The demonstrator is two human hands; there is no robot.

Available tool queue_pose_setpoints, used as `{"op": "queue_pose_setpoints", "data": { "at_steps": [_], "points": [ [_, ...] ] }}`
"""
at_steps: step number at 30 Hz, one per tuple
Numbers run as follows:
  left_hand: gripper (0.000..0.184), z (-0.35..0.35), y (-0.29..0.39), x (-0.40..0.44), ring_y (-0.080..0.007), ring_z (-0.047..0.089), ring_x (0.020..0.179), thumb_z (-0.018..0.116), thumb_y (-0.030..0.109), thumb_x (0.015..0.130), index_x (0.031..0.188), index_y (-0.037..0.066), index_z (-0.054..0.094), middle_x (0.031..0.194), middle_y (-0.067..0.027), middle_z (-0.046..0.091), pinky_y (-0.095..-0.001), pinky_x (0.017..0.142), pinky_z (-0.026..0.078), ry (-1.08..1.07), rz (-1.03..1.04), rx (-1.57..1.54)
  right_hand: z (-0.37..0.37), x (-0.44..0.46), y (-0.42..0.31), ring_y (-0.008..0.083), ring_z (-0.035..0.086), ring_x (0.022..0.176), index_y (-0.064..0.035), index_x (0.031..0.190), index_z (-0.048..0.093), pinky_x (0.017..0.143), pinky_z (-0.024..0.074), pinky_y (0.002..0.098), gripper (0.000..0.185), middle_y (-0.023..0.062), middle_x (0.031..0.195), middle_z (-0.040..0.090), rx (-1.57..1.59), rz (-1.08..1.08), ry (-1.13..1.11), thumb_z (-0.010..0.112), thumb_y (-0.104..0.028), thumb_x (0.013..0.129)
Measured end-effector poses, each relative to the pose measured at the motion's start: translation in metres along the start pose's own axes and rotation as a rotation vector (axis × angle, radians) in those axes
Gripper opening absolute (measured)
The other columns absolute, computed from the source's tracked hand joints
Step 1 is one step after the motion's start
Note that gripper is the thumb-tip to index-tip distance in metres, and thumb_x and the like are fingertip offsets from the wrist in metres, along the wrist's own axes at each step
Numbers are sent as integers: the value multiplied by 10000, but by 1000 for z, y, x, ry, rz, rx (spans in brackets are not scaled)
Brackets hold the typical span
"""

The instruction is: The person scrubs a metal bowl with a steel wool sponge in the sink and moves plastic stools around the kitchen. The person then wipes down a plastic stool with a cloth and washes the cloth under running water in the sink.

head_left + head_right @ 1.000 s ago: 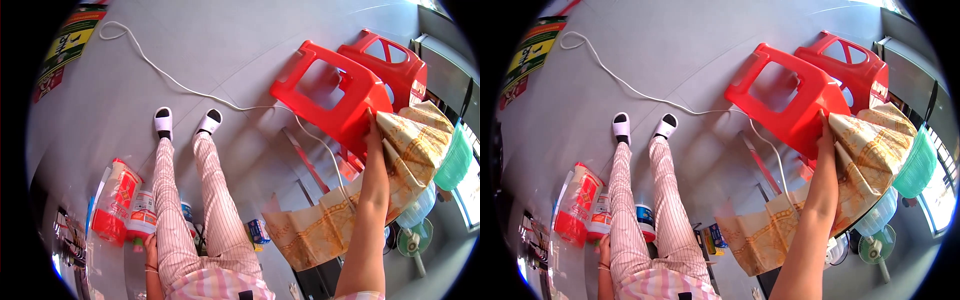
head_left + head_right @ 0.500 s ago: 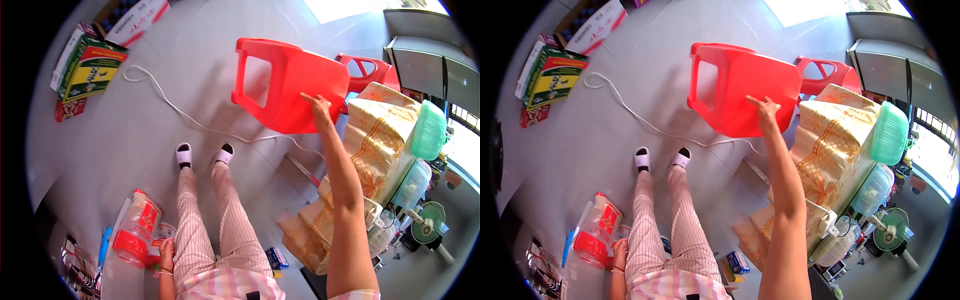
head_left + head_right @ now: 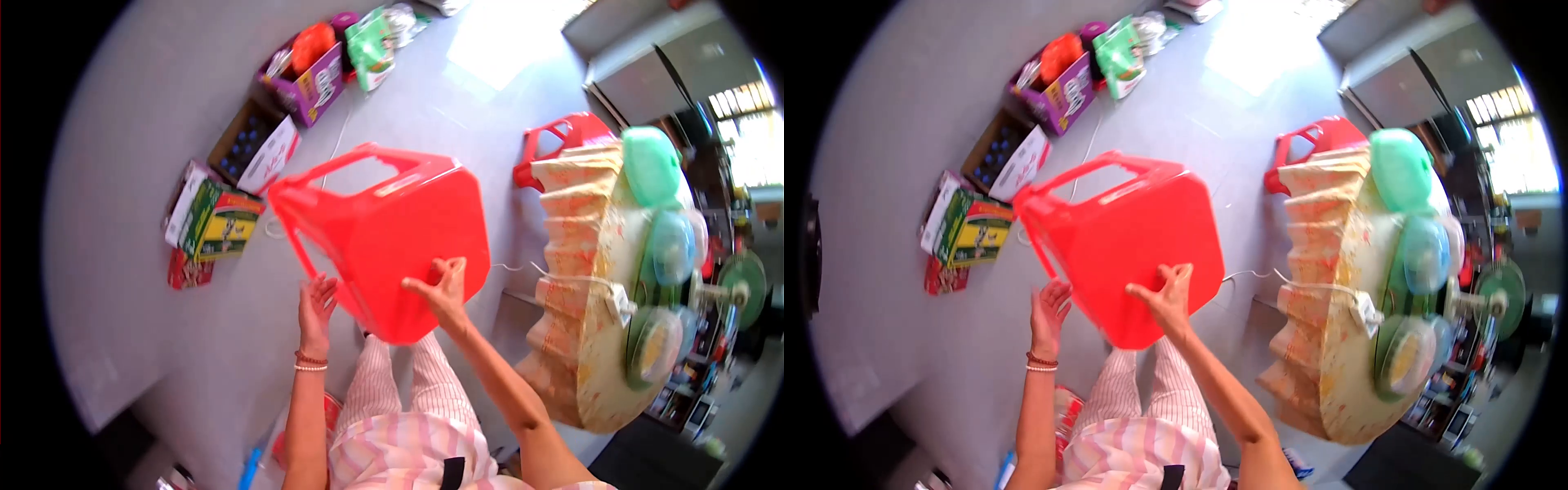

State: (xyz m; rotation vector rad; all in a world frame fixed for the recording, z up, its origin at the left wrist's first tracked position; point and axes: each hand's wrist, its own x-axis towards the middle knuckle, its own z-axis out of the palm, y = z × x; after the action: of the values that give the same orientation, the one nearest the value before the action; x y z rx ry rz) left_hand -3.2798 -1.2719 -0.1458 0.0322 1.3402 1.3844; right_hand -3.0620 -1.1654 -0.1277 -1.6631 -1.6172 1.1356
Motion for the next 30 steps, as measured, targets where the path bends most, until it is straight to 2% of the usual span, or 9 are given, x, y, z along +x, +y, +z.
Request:
{"op": "queue_pose_setpoints", "data": {
  "at_steps": [3, 7, 10, 16, 20, 22, 24, 28, 30],
  "points": [
    [645, 27, 36, -6, -195, 545, 1061, 390, 598, 893, 1224, 58, 513, 1156, -62, 586, -331, 909, 415, -307, -75, -234, 6, -53, 5, 246, 397, 909, 103, 928, 552, 789, 416, 341, 708, 119, 974, 338, 141, 53, 52, 852, -406, 539],
    [651, 50, 48, -33, -205, 507, 1120, 430, 567, 895, 1306, 63, 421, 1259, -68, 514, -384, 983, 392, -258, -194, -231, -15, -110, -32, 249, 409, 917, 92, 982, 577, 812, 407, 343, 715, 117, 953, 369, 16, 181, 104, 846, -401, 541],
    [614, 66, 32, -43, -204, 502, 1127, 449, 534, 903, 1298, 64, 426, 1253, -63, 517, -370, 973, 404, -195, -41, -68, -24, -144, -35, 214, 394, 896, 86, 950, 572, 773, 415, 321, 694, 97, 955, 337, 37, 262, 145, 833, -427, 562],
    [537, 102, 52, -82, -197, 504, 1135, 431, 471, 935, 1289, 66, 433, 1255, -75, 524, -367, 981, 406, -408, -17, 31, -24, -193, -31, 271, 436, 969, 49, 1080, 554, 863, 409, 355, 636, 136, 1001, 382, 254, 218, 281, 777, -376, 663],
    [535, 133, 84, -122, -187, 496, 1135, 373, 450, 963, 1298, 33, 407, 1286, -80, 486, -364, 975, 412, -593, 316, 275, -40, -217, -36, 260, 473, 945, -63, 1164, 541, 834, 438, 343, 522, 136, 1041, 404, 394, 135, 334, 731, -302, 741],
    [521, 161, 100, -159, -193, 484, 1139, 346, 428, 977, 1288, 13, 398, 1301, -97, 455, -361, 970, 409, -572, 564, 501, -55, -234, -36, 251, 488, 904, -102, 1174, 545, 796, 458, 334, 481, 130, 1040, 412, 523, 120, 340, 718, -275, 760],
    [503, 190, 111, -184, -198, 478, 1142, 336, 408, 985, 1283, 8, 395, 1300, -107, 449, -359, 974, 403, -653, 396, 178, -64, -251, -21, 223, 530, 848, -106, 1123, 578, 727, 478, 317, 385, 119, 1026, 441, 482, 113, 394, 697, -236, 781],
    [468, 217, 127, -203, -206, 498, 1110, 322, 380, 993, 1261, 5, 405, 1280, -117, 456, -370, 904, 459, -741, 875, 483, -99, -299, 28, 196, 564, 793, -95, 1003, 629, 687, 478, 306, 260, 96, 906, 509, 292, 177, 408, 678, -223, 782],
    [475, 238, 124, -227, -220, 520, 1079, 288, 398, 995, 1248, 11, 398, 1236, -125, 478, -384, 892, 479, -743, 1031, 495, -117, -326, 55, 196, 570, 761, -84, 950, 644, 686, 472, 314, 224, 88, 841, 539, 232, 226, 422, 669, -224, 776]
  ]
}}
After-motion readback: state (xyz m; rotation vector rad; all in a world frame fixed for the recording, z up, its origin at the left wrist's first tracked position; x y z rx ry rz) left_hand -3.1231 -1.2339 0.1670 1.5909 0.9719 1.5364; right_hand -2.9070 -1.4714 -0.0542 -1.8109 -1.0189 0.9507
